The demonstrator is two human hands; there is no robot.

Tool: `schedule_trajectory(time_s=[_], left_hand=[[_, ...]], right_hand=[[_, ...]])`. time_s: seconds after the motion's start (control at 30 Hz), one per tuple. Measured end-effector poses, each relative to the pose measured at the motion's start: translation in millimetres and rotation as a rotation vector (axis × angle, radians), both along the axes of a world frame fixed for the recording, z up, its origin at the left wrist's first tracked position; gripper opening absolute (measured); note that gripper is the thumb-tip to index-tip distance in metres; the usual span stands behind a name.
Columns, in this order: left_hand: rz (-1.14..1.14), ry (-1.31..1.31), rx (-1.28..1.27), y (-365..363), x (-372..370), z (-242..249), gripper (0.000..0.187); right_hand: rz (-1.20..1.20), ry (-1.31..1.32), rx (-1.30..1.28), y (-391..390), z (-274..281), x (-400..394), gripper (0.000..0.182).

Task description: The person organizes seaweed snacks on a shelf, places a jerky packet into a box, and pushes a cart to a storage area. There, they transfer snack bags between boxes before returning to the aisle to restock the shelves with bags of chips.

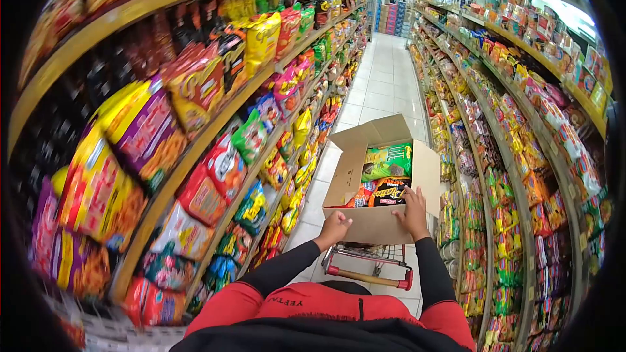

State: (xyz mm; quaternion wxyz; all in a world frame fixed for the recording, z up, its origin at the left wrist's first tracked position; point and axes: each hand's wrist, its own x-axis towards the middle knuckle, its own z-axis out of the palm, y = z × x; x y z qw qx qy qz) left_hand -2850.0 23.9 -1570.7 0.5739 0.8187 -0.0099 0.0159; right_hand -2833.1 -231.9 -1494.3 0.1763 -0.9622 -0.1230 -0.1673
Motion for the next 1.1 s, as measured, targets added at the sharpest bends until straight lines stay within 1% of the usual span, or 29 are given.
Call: schedule_trajectory(time_s=[0.07,0.2,0.27,0.33,0.4,0.53,0.6,0.67,0.77,0.8,0.87,0.9,0.93,1.0,1.03,1.07,1.1], left_hand=[[-0.025,-0.002,0.038,-13.1,62.3,0.9,0.029],[0.005,-0.043,0.029,-36.1,177.7,7.0,0.030],[0.023,-0.064,0.004,-46.7,229.9,5.9,0.031],[0.055,-0.059,-0.046,-61.9,279.6,-1.1,0.033],[0.103,-0.047,0.021,-78.0,334.7,4.5,0.034],[0.172,-0.070,0.031,-110.0,421.4,4.6,0.034],[0.205,-0.045,0.021,-124.6,463.6,7.0,0.033],[0.223,-0.040,0.033,-140.9,503.6,6.9,0.033],[0.236,-0.055,0.001,-160.3,566.6,13.2,0.027],[0.223,-0.056,0.002,-167.4,587.6,14.2,0.025],[0.243,-0.081,0.003,-179.7,636.9,10.4,0.023],[0.269,-0.104,0.005,-186.1,664.2,10.1,0.023],[0.245,-0.113,0.005,-192.1,689.8,10.5,0.023],[0.281,-0.155,-0.072,-205.9,735.6,12.2,0.027],[0.268,-0.157,-0.135,-213.1,759.5,9.9,0.031],[0.241,-0.147,-0.136,-219.7,783.6,8.1,0.031],[0.215,-0.140,-0.161,-225.9,808.2,6.1,0.033]], right_hand=[[-0.093,-0.008,-0.029,-6.0,-1.9,56.9,0.050],[-0.117,-0.018,0.010,-22.8,-2.4,169.0,0.048],[-0.090,-0.007,0.037,-32.0,-6.4,223.7,0.047],[-0.059,-0.054,0.063,-47.4,-10.6,281.2,0.046],[0.000,-0.052,0.035,-64.4,-10.3,347.5,0.047],[0.028,0.005,-0.008,-85.8,-11.1,453.7,0.050],[-0.014,0.077,-0.086,-93.2,-6.4,503.5,0.050],[-0.009,0.085,-0.117,-98.8,-4.0,550.7,0.048],[-0.043,0.089,-0.243,-101.4,4.4,619.7,0.046],[-0.048,0.090,-0.250,-104.9,-1.8,641.1,0.046],[-0.089,-0.093,-0.326,-108.9,-15.4,689.4,0.048],[-0.101,-0.095,-0.325,-101.2,-4.4,697.0,0.051],[-0.040,-0.102,-0.287,-96.9,2.5,707.4,0.053],[0.082,-0.158,-0.137,-93.9,-10.3,732.8,0.050],[0.082,-0.136,-0.027,-83.7,-7.3,732.3,0.047],[0.082,-0.116,0.088,-73.2,-5.5,732.3,0.045],[0.057,-0.110,0.088,-70.0,-17.4,741.3,0.045]])
